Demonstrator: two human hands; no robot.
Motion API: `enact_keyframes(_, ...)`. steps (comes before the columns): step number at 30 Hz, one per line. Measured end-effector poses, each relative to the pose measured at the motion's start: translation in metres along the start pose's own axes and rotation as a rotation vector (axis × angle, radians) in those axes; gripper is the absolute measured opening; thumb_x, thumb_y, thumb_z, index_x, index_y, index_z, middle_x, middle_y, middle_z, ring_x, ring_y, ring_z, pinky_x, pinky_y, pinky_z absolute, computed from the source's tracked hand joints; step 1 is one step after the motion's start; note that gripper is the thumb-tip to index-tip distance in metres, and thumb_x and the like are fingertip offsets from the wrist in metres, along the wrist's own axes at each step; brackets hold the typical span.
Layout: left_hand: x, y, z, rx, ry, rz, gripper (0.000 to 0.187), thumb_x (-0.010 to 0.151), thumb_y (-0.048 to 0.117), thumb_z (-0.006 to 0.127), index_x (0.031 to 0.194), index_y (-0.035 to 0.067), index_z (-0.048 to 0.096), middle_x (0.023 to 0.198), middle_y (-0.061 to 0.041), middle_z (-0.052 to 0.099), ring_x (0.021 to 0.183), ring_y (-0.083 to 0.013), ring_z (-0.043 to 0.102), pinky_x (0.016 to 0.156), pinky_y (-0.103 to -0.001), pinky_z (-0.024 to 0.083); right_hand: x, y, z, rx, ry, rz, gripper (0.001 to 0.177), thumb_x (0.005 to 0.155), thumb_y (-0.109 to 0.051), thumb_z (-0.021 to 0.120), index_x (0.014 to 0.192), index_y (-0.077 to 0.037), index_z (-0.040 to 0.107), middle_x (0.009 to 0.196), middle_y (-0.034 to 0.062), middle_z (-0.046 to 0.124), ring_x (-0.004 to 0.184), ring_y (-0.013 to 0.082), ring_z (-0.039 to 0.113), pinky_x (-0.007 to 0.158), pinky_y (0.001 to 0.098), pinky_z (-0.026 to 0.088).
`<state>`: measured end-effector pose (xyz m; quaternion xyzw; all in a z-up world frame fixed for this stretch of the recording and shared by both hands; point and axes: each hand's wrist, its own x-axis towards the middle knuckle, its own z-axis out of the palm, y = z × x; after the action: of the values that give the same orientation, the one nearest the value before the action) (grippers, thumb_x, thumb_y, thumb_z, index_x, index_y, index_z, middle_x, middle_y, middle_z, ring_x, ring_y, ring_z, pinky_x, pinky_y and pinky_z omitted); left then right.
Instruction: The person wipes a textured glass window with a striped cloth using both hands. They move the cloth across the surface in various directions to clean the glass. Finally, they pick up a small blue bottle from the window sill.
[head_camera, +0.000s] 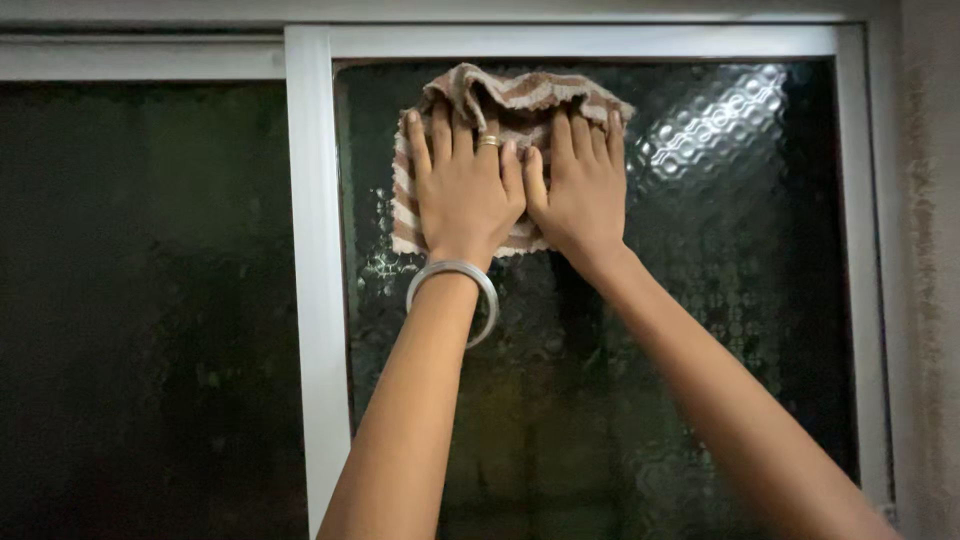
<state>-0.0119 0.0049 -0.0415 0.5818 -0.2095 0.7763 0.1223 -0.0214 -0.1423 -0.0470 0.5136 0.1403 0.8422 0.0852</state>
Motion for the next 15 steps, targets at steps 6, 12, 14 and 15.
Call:
enact_keyframes(6,-0.017,0.004,0.000,0.014,0.096,-0.034,0.055,0.107,0.038,0.037,0.144,0.004,0.061,0.149,-0.021,0.054,0.145,-0.0398,0.036,0.126,-0.056,0.006,-0.007,-0.002,-0.004,0.047,-0.065,-0.015,0.047,0.107,-0.029,0.054,0.131,0.011,0.058,0.125,0.0283,0.063,0.121,0.0450,0.058,0.125,0.0561,0.026)
enact_keyframes(12,-0.034,0.006,-0.004,-0.009,0.068,-0.054,0.051,0.108,0.035,0.039,0.142,0.004,0.061,0.150,-0.022,0.053,0.148,-0.0388,0.035,0.128,-0.056,0.006,-0.021,-0.003,-0.004,-0.035,-0.052,-0.104,0.047,0.115,-0.029,0.052,0.139,0.012,0.055,0.135,0.0282,0.060,0.129,0.0443,0.055,0.126,0.0548,0.024)
enact_keyframes(14,-0.040,0.006,-0.007,-0.003,0.017,-0.054,0.051,0.108,0.035,0.039,0.142,0.004,0.061,0.150,-0.022,0.052,0.149,-0.0391,0.034,0.128,-0.056,0.006,-0.027,-0.006,-0.007,-0.025,-0.068,-0.112,0.047,0.115,-0.028,0.051,0.139,0.012,0.055,0.134,0.0285,0.060,0.129,0.0446,0.054,0.126,0.0545,0.024)
enact_keyframes(15,-0.043,0.006,-0.009,0.000,-0.006,-0.054,0.051,0.109,0.035,0.039,0.142,0.004,0.061,0.150,-0.022,0.052,0.149,-0.0392,0.034,0.128,-0.056,0.006,-0.029,-0.007,-0.009,-0.020,-0.075,-0.117,0.047,0.115,-0.028,0.051,0.140,0.012,0.055,0.134,0.0287,0.060,0.130,0.0448,0.054,0.126,0.0544,0.024)
